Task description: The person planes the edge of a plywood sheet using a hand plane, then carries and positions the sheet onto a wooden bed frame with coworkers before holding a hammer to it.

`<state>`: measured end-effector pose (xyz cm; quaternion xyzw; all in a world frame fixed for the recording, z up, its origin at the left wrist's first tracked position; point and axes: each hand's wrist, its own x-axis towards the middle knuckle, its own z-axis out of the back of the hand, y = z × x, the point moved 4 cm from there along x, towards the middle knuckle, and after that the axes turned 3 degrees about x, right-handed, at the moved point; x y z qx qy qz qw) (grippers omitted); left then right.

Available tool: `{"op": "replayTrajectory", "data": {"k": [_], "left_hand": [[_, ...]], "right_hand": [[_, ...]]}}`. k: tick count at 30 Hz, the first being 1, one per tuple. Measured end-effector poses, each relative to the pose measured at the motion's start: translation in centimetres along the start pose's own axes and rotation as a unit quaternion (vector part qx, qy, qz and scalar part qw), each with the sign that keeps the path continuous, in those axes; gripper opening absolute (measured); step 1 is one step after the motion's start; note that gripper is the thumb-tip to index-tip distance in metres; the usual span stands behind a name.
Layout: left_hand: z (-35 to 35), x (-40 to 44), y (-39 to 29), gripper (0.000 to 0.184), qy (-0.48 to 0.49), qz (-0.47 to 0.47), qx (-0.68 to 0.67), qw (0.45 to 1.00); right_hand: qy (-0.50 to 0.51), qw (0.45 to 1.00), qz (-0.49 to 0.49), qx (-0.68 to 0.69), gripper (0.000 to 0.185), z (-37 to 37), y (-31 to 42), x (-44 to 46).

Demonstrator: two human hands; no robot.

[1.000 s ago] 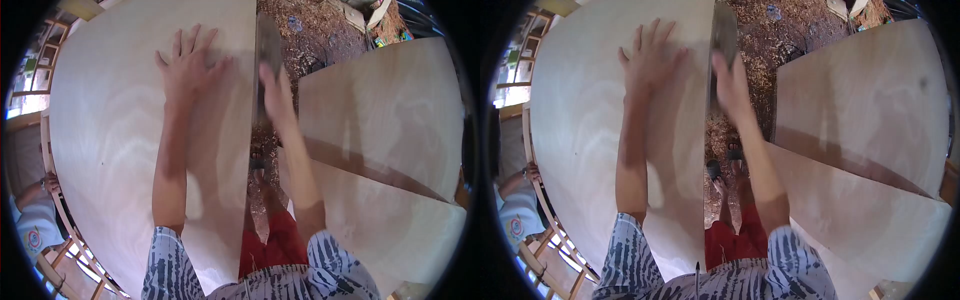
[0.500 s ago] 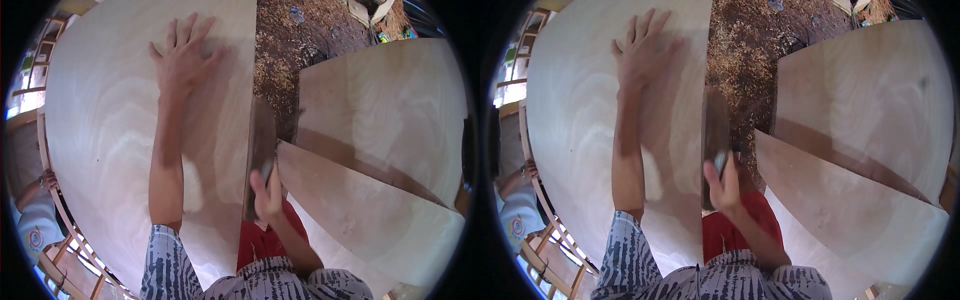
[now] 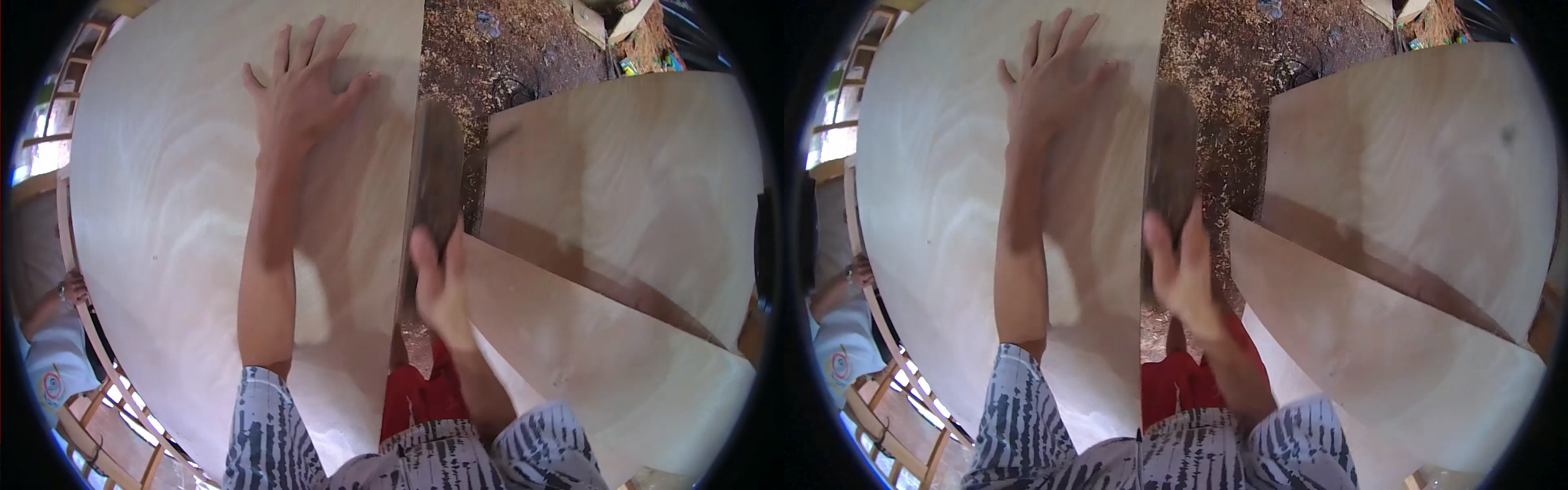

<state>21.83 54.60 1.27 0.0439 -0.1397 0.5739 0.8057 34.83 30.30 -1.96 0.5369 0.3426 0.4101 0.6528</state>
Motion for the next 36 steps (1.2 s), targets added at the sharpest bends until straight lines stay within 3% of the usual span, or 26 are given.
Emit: {"op": "replayTrajectory", "data": {"k": [2,5,7,9,11,14,16,17,18,19,21,22,24,26,28,30,31,33,35,36], "left_hand": [[-0.4,-0.1,0.3,0.071,-0.001,-0.011,0.022,1.0],[0.0,-0.3,0.1,0.072,0.014,-0.009,0.035,0.999],[0.0,-0.6,0.1,0.072,0.011,-0.01,0.033,0.999],[0.3,-0.7,-0.1,0.072,0.007,-0.013,0.032,0.999],[0.5,-0.2,-0.3,0.073,0.008,-0.004,0.0,1.0],[2.4,-0.3,-1.5,0.071,0.071,0.017,-0.001,0.997],[3.2,-0.4,-2.1,0.072,0.073,0.017,0.002,0.997],[3.3,-0.4,-2.4,0.072,0.071,0.017,0.003,0.997],[0.7,-0.4,-1.2,0.072,0.071,0.019,0.0,0.997],[-3.2,-0.5,1.0,0.072,-0.049,-0.038,0.072,0.996],[-5.5,-0.6,2.3,0.071,-0.163,-0.099,0.146,0.971],[-5.6,-0.9,2.3,0.071,-0.166,-0.1,0.154,0.969],[-2.3,-0.5,1.0,0.071,-0.184,-0.097,0.166,0.964],[3.5,-0.4,-2.1,0.069,0.075,0.018,0.0,0.997],[2.9,-0.9,-1.8,0.069,0.067,0.018,-0.015,0.997],[2.1,-0.5,-1.1,0.068,0.05,0.013,-0.026,0.998],[1.4,-0.6,-0.7,0.068,0.037,-0.001,-0.033,0.999],[1.1,-0.6,-0.8,0.067,0.021,-0.019,-0.043,0.999],[1.3,-0.5,-0.8,0.067,0.021,-0.015,-0.057,0.998],[1.9,-0.6,-1.2,0.067,0.02,-0.015,-0.057,0.998]], "right_hand": [[0.106,0.985,-0.117,0.069,0.057,1.0,2.4,-2.6],[0.062,0.989,-0.059,0.121,0.057,0.2,1.9,1.4],[0.038,0.965,-0.089,0.246,0.056,-1.8,0.1,8.6],[0.066,0.978,0.024,0.196,0.05,-2.7,1.3,16.9],[0.07,0.984,-0.003,0.163,0.05,-3.3,-0.9,22.5],[0.088,0.984,0.026,0.152,0.054,-2.6,0.6,18.4],[0.06,0.982,-0.041,0.173,0.056,-1.8,0.1,10.3],[0.017,0.971,-0.189,0.142,0.062,-0.9,-0.7,4.4],[0.044,0.979,-0.157,0.12,0.064,0.0,-0.2,-0.2],[0.068,0.985,-0.123,0.099,0.066,0.9,0.4,-4.9],[0.109,0.96,-0.207,0.152,0.064,1.6,-0.2,-11.2],[0.111,0.959,-0.211,0.153,0.064,1.6,-0.1,-10.7],[0.083,0.973,-0.173,0.128,0.063,0.7,-0.5,-5.9],[0.036,0.977,-0.087,0.194,0.062,-1.1,-0.5,3.5],[0.046,0.979,0.021,0.2,0.057,-2.2,1.2,14.0],[0.044,0.996,0.042,0.062,0.061,-2.8,0.4,23.1],[0.038,0.982,0.153,0.102,0.055,-3.6,1.9,25.9],[0.045,0.992,0.104,0.056,0.055,-3.2,0.9,27.6],[0.065,0.989,-0.007,0.132,0.063,-2.9,1.0,23.5],[0.032,0.993,0.046,0.099,0.057,-2.2,1.5,19.5]]}}
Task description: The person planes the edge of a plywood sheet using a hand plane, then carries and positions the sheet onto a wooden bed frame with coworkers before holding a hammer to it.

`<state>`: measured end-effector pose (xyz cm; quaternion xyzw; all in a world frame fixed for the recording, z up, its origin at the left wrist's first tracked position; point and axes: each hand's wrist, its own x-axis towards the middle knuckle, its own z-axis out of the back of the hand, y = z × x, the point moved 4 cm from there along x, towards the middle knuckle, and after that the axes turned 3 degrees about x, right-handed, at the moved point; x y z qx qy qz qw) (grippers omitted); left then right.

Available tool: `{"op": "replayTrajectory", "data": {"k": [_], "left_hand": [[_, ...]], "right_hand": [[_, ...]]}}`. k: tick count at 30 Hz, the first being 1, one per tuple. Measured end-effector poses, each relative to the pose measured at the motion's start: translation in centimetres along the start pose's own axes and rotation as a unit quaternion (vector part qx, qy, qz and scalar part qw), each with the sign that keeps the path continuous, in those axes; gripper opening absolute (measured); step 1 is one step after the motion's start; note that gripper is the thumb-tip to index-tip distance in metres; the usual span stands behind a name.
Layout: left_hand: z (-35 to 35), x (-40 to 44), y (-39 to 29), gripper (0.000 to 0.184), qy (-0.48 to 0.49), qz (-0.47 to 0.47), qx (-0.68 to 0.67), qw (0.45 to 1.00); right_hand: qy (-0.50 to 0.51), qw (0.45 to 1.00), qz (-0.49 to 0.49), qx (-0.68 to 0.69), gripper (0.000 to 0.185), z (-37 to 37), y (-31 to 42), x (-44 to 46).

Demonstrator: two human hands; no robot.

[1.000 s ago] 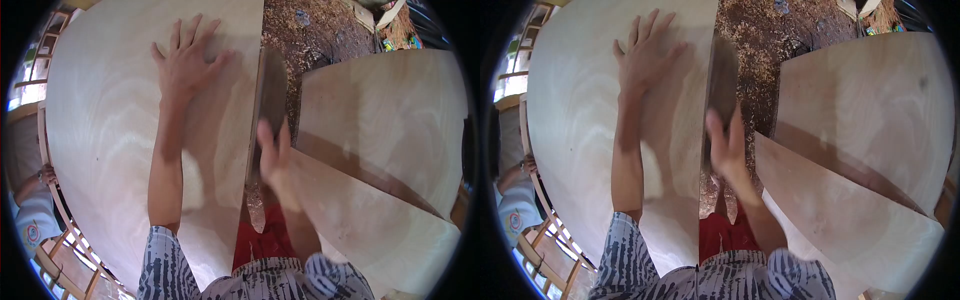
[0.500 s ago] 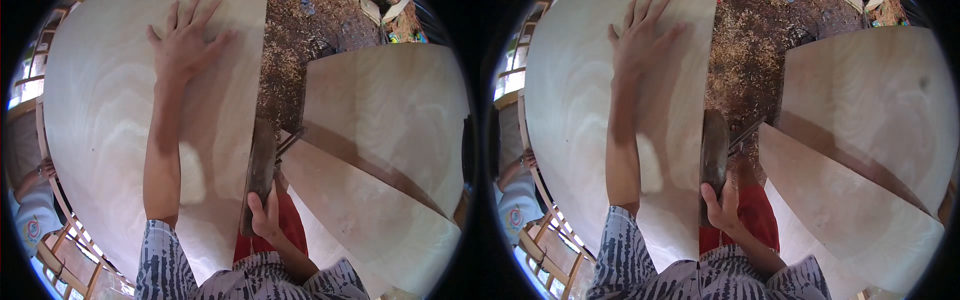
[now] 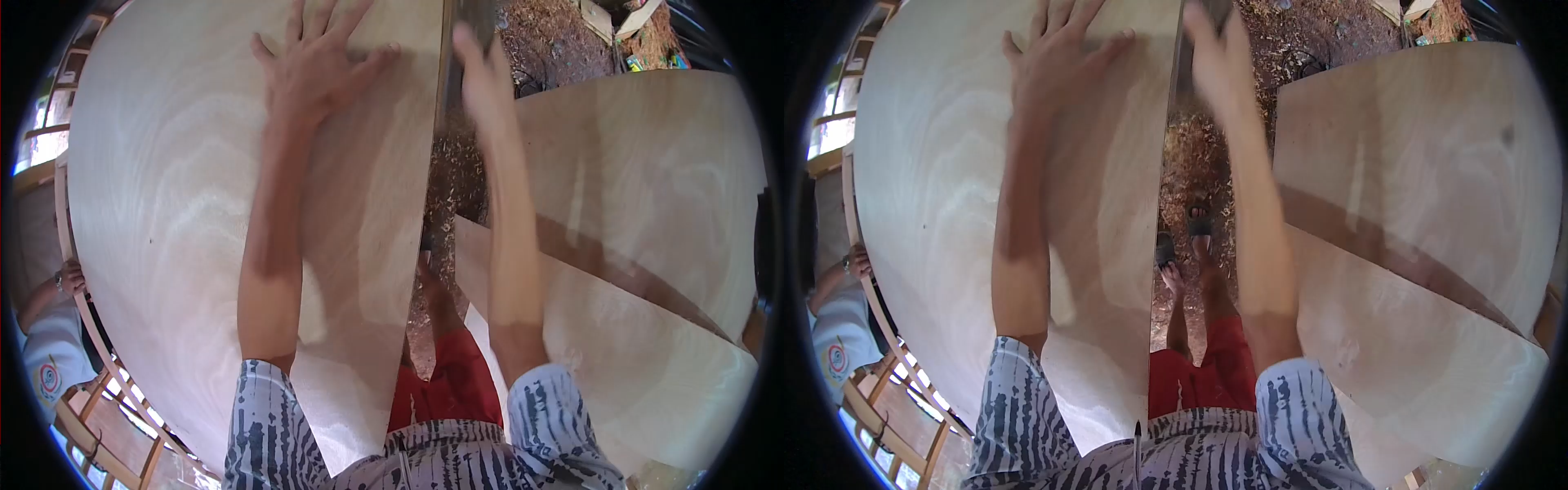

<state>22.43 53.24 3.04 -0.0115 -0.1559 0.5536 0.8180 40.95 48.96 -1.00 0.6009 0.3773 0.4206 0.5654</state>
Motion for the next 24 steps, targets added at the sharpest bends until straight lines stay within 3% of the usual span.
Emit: {"op": "replayTrajectory", "data": {"k": [3,4,7,11,12,14,17,18,20,22,23,24], "left_hand": [[1.1,0.3,-1.0,0.068,0.023,0.03,0.033,0.999],[0.4,0.3,-0.3,0.069,0.024,0.016,0.022,0.999],[-1.1,0.0,0.9,0.072,0.005,0.009,0.032,0.999],[-1.3,0.2,1.0,0.074,0.002,0.024,0.038,0.999],[-1.3,0.2,1.0,0.074,0.002,0.021,0.038,0.999],[-1.4,0.2,1.0,0.075,0.004,0.024,0.037,0.999],[0.5,-0.1,-0.6,0.072,0.045,0.032,-0.021,0.998],[0.9,-0.2,-1.1,0.072,0.051,0.031,-0.019,0.998],[1.5,-0.2,-1.7,0.071,0.047,0.043,0.003,0.998],[-0.1,0.1,-0.5,0.071,0.047,0.035,0.011,0.998],[-0.6,0.4,0.0,0.071,0.043,0.026,0.022,0.998],[-0.1,0.5,-0.4,0.071,0.041,0.027,0.023,0.999]], "right_hand": [[0.001,0.99,-0.116,0.085,0.063,0.8,0.4,-13.8],[0.025,0.987,-0.156,-0.001,0.064,1.4,2.3,-18.1],[0.047,0.977,-0.191,0.08,0.064,1.7,2.3,-23.0],[-0.015,0.971,-0.201,0.125,0.063,0.9,-0.1,-14.4],[-0.014,0.99,-0.115,0.078,0.064,0.4,-0.8,-9.4],[-0.023,0.997,-0.069,-0.001,0.068,0.1,-1.6,0.4],[0.037,0.994,0.083,0.064,0.055,-0.7,-1.8,9.1],[0.034,0.994,0.078,0.066,0.055,-0.5,-2.0,7.9],[0.021,0.999,-0.026,-0.013,0.062,0.4,-1.9,2.8],[0.003,0.996,-0.091,-0.007,0.062,0.9,-1.0,-7.4],[-0.017,0.978,-0.187,0.087,0.066,1.0,-0.6,-13.5],[0.011,0.983,-0.18,0.045,0.064,1.6,0.4,-18.8]]}}
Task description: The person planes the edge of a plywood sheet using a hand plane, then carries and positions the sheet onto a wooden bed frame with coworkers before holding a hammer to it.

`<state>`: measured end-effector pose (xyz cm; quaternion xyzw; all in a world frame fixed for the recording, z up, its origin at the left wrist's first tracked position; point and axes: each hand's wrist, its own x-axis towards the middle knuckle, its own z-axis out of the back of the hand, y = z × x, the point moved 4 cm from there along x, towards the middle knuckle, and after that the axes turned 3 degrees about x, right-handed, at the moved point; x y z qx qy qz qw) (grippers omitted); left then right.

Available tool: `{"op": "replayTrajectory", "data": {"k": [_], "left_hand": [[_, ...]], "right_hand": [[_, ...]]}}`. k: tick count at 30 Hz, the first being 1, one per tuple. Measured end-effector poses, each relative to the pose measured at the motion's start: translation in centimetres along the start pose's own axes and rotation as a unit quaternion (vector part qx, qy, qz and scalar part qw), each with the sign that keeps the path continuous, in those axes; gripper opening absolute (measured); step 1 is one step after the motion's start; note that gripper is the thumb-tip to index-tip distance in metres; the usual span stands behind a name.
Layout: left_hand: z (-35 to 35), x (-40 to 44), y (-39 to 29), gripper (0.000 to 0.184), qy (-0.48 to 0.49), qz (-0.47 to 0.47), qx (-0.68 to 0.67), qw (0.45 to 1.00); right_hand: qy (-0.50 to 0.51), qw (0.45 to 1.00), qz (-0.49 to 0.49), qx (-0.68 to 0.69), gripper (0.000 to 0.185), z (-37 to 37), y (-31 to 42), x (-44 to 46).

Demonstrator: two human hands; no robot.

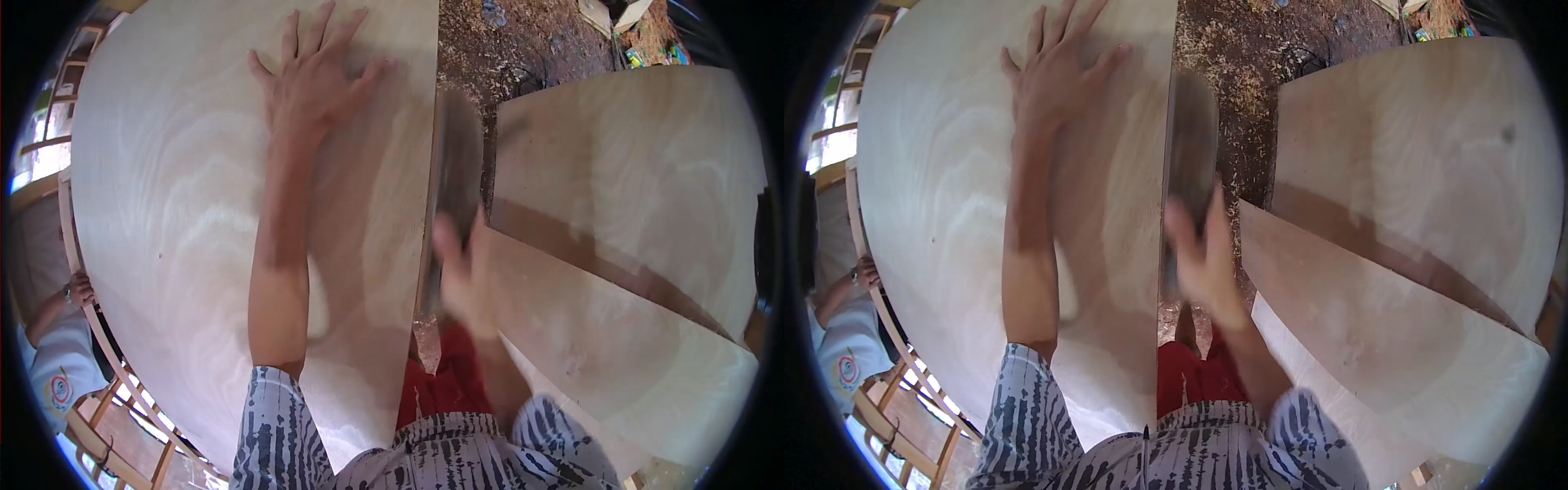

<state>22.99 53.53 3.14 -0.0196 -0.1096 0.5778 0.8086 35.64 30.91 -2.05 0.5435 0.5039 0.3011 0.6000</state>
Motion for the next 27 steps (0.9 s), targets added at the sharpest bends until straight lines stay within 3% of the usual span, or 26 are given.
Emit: {"op": "replayTrajectory", "data": {"k": [3,6,8,9,10,11,13,15,16,18,19,21,22,25,27], "left_hand": [[0.4,-0.5,-0.3,0.071,-0.002,0.012,-0.007,1.0],[-1.7,0.0,1.7,0.075,-0.054,-0.014,0.022,0.998],[-1.6,-0.1,1.5,0.074,-0.058,-0.015,0.019,0.998],[-1.6,-0.2,1.3,0.074,-0.058,-0.017,0.017,0.998],[-1.6,-0.1,1.2,0.073,-0.056,-0.014,0.016,0.998],[-1.4,-0.2,1.1,0.073,-0.052,-0.009,0.015,0.998],[0.8,-0.6,-0.2,0.07,-0.032,-0.01,-0.043,0.998],[1.2,-1.2,-0.7,0.068,-0.01,-0.006,-0.101,0.995],[1.0,-1.1,-0.7,0.067,-0.013,0.002,-0.071,0.997],[2.0,-1.0,-1.6,0.065,-0.018,0.006,-0.045,0.999],[3.4,-1.2,-2.7,0.065,0.001,0.021,-0.04,0.999],[3.7,-1.6,-3.6,0.065,0.028,0.031,-0.04,0.998],[3.3,-1.5,-3.3,0.065,0.009,0.031,-0.03,0.999],[2.4,-1.2,-2.3,0.067,0.004,0.026,-0.013,1.0],[1.9,-1.2,-1.6,0.068,0.014,0.029,-0.008,0.999]], "right_hand": [[0.068,0.995,0.043,-0.062,0.062,0.4,0.9,-10.0],[0.033,0.999,-0.004,-0.017,0.067,0.5,-0.9,-7.9],[-0.046,0.998,-0.043,0.025,0.07,-0.6,1.2,0.0],[-0.045,0.988,-0.064,0.134,0.071,-0.9,0.9,4.8],[-0.037,0.998,0.057,0.004,0.065,0.0,-0.2,11.3],[-0.003,0.992,0.12,0.033,0.064,-1.0,3.5,15.4],[-0.012,0.978,0.204,-0.053,0.064,-0.8,5.3,23.8],[-0.049,0.964,0.227,-0.131,0.057,-0.5,6.9,27.7],[-0.055,0.964,0.222,-0.132,0.057,-0.2,6.5,26.6],[-0.007,0.991,0.122,-0.053,0.06,-0.6,5.6,22.7],[0.013,0.987,0.152,-0.058,0.054,-0.8,5.3,18.3],[-0.012,0.998,0.063,0.012,0.062,-0.3,0.7,8.7],[-0.012,0.995,-0.071,0.066,0.065,0.0,-0.6,1.9],[0.034,0.998,-0.045,-0.015,0.066,0.7,-3.6,-14.3],[0.057,0.99,-0.129,0.03,0.069,1.0,-4.0,-19.3]]}}
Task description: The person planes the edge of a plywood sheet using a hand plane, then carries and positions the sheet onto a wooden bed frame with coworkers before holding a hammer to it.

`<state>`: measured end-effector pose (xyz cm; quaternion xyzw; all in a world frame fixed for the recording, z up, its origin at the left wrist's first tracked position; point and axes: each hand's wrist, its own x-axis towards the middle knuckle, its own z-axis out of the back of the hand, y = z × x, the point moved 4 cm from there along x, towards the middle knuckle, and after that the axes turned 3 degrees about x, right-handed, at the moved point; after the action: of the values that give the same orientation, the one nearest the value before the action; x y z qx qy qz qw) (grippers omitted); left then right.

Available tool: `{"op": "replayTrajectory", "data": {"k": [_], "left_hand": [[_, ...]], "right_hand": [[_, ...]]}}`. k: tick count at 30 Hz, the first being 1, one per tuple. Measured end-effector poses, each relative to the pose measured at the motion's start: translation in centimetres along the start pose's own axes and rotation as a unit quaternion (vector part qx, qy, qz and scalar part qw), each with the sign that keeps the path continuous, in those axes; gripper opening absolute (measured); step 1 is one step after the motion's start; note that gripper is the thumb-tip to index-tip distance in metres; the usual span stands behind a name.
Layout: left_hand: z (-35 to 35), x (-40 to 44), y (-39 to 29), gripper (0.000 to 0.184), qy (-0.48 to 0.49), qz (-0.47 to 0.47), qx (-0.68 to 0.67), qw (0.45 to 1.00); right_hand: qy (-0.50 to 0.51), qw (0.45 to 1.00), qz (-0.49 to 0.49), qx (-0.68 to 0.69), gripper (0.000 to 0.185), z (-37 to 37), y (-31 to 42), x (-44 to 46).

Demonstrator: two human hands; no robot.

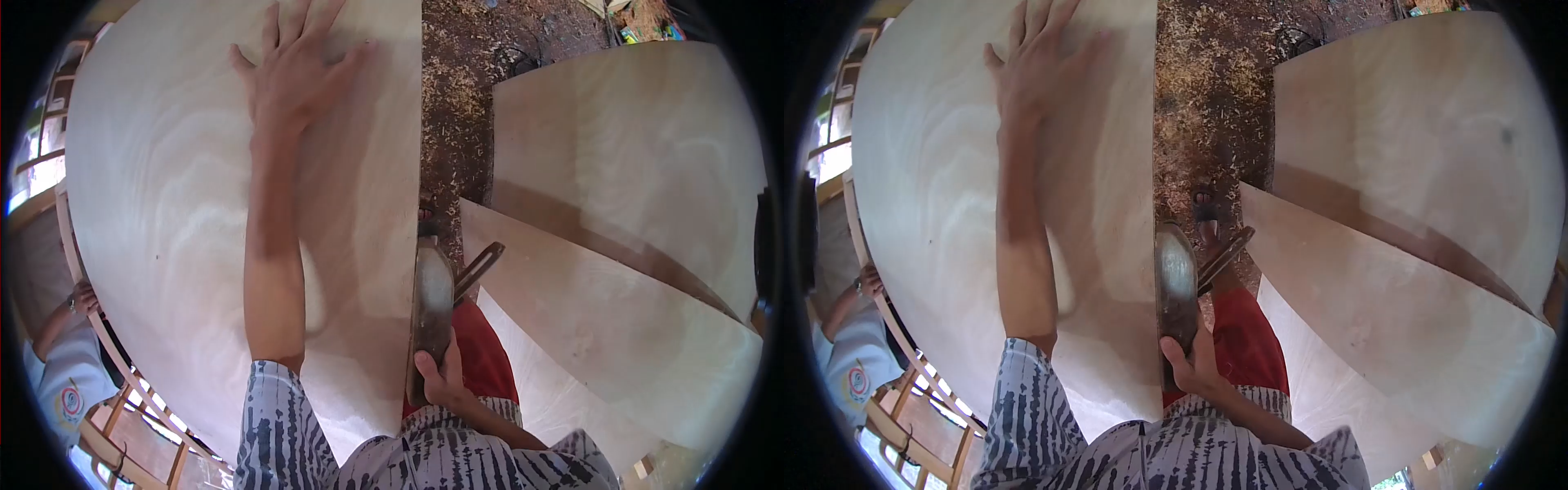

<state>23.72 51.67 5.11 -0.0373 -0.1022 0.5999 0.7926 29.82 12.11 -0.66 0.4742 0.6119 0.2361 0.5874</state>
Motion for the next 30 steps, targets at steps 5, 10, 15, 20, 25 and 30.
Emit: {"op": "replayTrajectory", "data": {"k": [5,10,15,20,25,30], "left_hand": [[-1.9,1.1,2.0,0.069,-0.015,-0.032,0.015,0.999],[-3.0,1.4,2.6,0.07,-0.057,-0.071,-0.01,0.996],[-2.4,1.0,2.1,0.071,-0.041,-0.038,0.019,0.998],[-2.6,1.5,2.0,0.074,-0.019,-0.032,0.066,0.997],[-3.8,1.9,3.3,0.073,-0.041,-0.047,0.06,0.996],[-3.8,1.8,3.2,0.072,-0.085,-0.055,0.075,0.992]], "right_hand": [[-0.066,0.989,0.13,0.019,0.061,0.2,6.3,15.0],[-0.054,0.961,0.261,-0.07,0.068,1.6,18.8,36.6],[-0.007,0.918,0.386,-0.093,0.058,1.7,21.2,39.8],[-0.057,0.978,0.198,0.01,0.058,0.7,9.7,21.3],[0.007,0.969,0.148,-0.199,0.059,0.3,5.7,6.4],[-0.055,0.997,0.053,-0.031,0.06,1.0,4.6,11.0]]}}
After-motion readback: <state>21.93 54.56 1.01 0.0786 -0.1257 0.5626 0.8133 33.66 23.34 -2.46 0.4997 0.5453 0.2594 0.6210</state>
